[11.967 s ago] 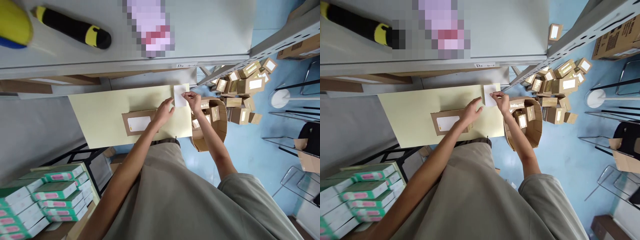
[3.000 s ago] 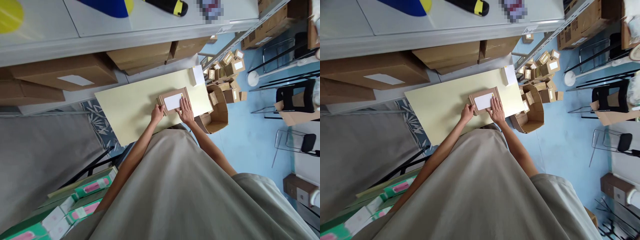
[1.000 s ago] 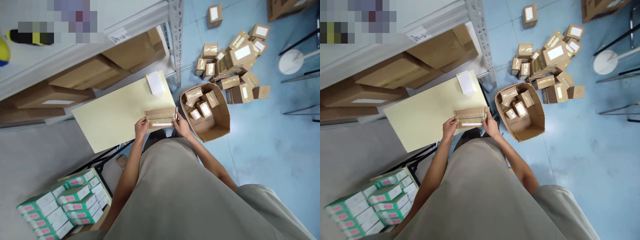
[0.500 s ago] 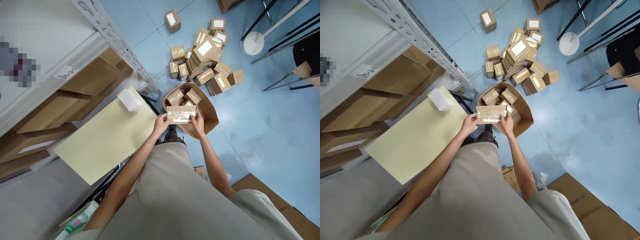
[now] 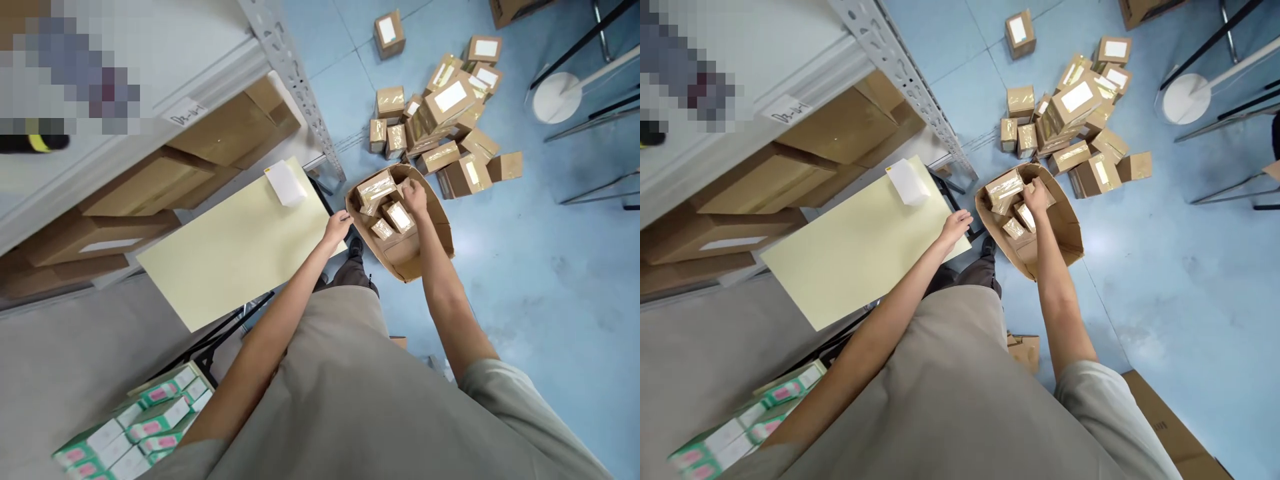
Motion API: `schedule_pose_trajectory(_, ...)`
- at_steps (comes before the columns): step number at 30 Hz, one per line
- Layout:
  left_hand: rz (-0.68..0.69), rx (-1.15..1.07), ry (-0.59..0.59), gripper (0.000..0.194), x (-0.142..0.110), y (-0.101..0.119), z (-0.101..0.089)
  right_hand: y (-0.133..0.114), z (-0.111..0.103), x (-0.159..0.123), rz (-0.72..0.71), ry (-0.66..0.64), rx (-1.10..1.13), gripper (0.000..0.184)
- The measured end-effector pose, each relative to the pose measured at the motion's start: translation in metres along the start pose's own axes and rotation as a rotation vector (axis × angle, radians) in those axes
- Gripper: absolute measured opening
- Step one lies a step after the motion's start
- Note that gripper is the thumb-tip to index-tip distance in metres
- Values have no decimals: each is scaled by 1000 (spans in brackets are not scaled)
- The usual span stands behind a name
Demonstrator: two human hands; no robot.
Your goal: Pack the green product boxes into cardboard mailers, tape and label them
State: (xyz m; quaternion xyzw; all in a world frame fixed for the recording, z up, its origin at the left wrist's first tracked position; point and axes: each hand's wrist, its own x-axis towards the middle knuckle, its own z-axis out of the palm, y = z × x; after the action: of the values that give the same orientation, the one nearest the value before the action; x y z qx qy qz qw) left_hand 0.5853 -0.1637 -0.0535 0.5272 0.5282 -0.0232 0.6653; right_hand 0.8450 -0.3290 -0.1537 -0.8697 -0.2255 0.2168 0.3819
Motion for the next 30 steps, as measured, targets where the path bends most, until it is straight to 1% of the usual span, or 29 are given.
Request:
schedule_pose_trajectory(3, -17, -61, -29, 25, -42, -25, -42, -16, 10, -40, 117, -71, 73, 65)
schedule_pose_trajectory(6, -50, -120, -11, 29, -91, -53, -84, -42, 20, -91, 117, -112, 143, 62)
schedule_pose_trajectory(9, -65, -217, 26, 40, -137, -83, -122, -80, 35, -142, 85, -159, 206, 65)
schedule_pose_trajectory(12, -24, -355, 49, 51, -181, -115, -157, -132, 60, -191, 9, -246, 257, 66)
schedule_pose_trajectory(14, 23, -454, 81, 55, -210, -136, -180, -174, 85, -225, -53, -339, 291, 64)
schedule_pose_trajectory(16, 80, -551, 134, 56, -240, -158, -205, -218, 114, -261, -106, -459, 321, 61)
schedule_pose_trajectory(20, 213, -754, 298, 56, -303, -204, -264, -303, 180, -340, -192, -708, 316, 59)
schedule_pose_trajectory(23, 313, -887, 484, 52, -353, -243, -312, -355, 232, -399, -250, -891, 274, 61)
schedule_pose_trajectory(25, 359, -963, 631, 50, -385, -272, -339, -384, 265, -438, -298, -1013, 243, 62)
schedule_pose_trajectory(27, 380, -1045, 777, 49, -417, -302, -360, -410, 296, -477, -361, -1132, 210, 61)
schedule_pose_trajectory(30, 384, -1171, 978, 47, -458, -347, -380, -444, 339, -532, -457, -1323, 136, 57)
